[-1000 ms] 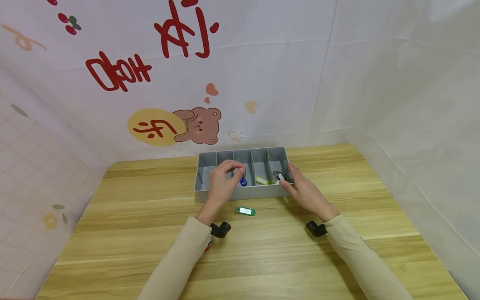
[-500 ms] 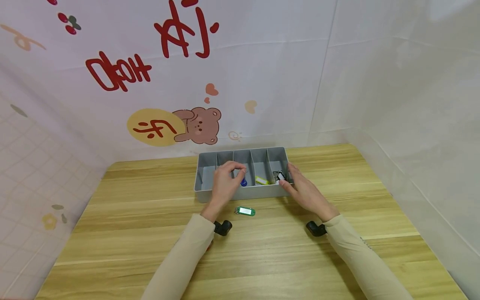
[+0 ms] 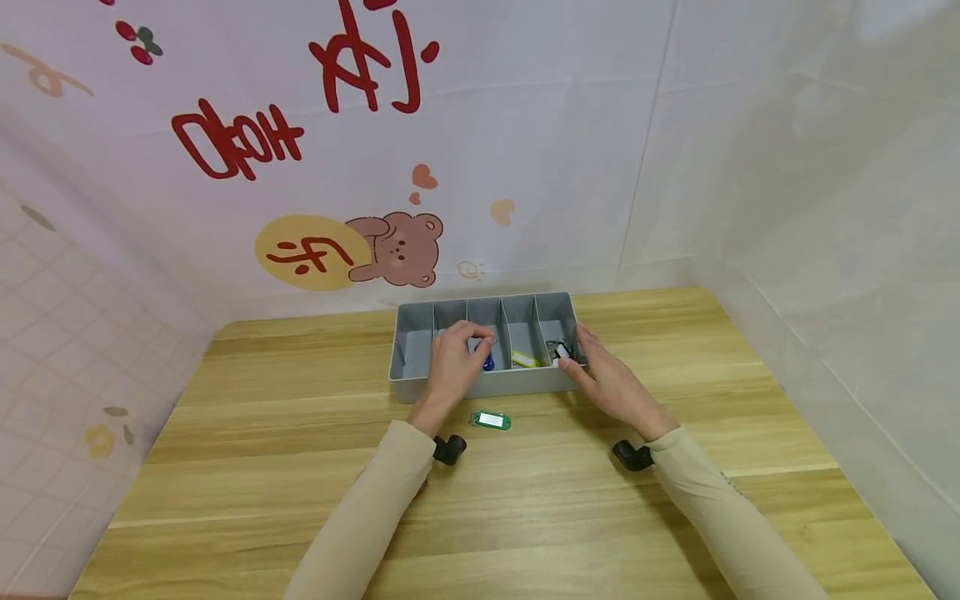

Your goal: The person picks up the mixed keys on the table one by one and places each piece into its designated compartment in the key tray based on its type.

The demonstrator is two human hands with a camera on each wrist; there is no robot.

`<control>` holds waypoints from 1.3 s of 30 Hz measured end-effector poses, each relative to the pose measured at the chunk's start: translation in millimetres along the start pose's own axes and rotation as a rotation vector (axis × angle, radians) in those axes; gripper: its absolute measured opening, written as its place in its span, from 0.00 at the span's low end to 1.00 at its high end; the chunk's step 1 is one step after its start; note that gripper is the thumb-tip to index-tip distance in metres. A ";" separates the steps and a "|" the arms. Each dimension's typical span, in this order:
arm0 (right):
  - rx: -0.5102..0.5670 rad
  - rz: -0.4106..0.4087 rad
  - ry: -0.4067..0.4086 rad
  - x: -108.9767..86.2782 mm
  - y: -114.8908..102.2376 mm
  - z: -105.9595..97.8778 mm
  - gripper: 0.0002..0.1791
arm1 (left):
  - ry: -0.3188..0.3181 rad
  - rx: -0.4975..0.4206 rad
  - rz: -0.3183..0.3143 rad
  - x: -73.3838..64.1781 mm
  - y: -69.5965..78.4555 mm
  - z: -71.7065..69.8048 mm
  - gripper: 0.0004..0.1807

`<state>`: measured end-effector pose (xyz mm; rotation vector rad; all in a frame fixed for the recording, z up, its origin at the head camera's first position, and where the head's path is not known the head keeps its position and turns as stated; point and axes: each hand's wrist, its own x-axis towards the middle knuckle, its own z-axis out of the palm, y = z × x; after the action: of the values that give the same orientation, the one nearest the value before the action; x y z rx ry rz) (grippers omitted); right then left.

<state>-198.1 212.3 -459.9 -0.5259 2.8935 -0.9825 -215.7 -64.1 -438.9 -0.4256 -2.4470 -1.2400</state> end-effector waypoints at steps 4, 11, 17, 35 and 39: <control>-0.005 -0.007 0.006 0.5 -0.5 -0.3 0.49 | -0.002 0.028 -0.009 0.9 0.3 1.1 0.05; 0.001 -0.010 0.008 0.0 -1.2 -0.4 0.47 | -0.015 0.081 -0.059 1.5 1.2 2.9 0.05; 0.003 -0.005 -0.001 -0.1 -1.1 -1.0 0.48 | -0.024 0.113 -0.069 1.9 1.6 2.8 0.09; 0.001 0.014 -0.015 -1.0 -1.5 -0.3 0.49 | -0.195 -0.125 -0.033 -19.4 0.0 -36.7 0.38; -0.002 0.013 -0.016 -0.7 -0.9 0.0 0.49 | -0.206 -0.133 -0.013 -24.6 2.4 -52.1 0.39</control>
<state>-197.1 211.8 -459.4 -0.5120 2.8809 -0.9689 -183.4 -107.8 -419.7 -0.6018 -2.5473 -1.4345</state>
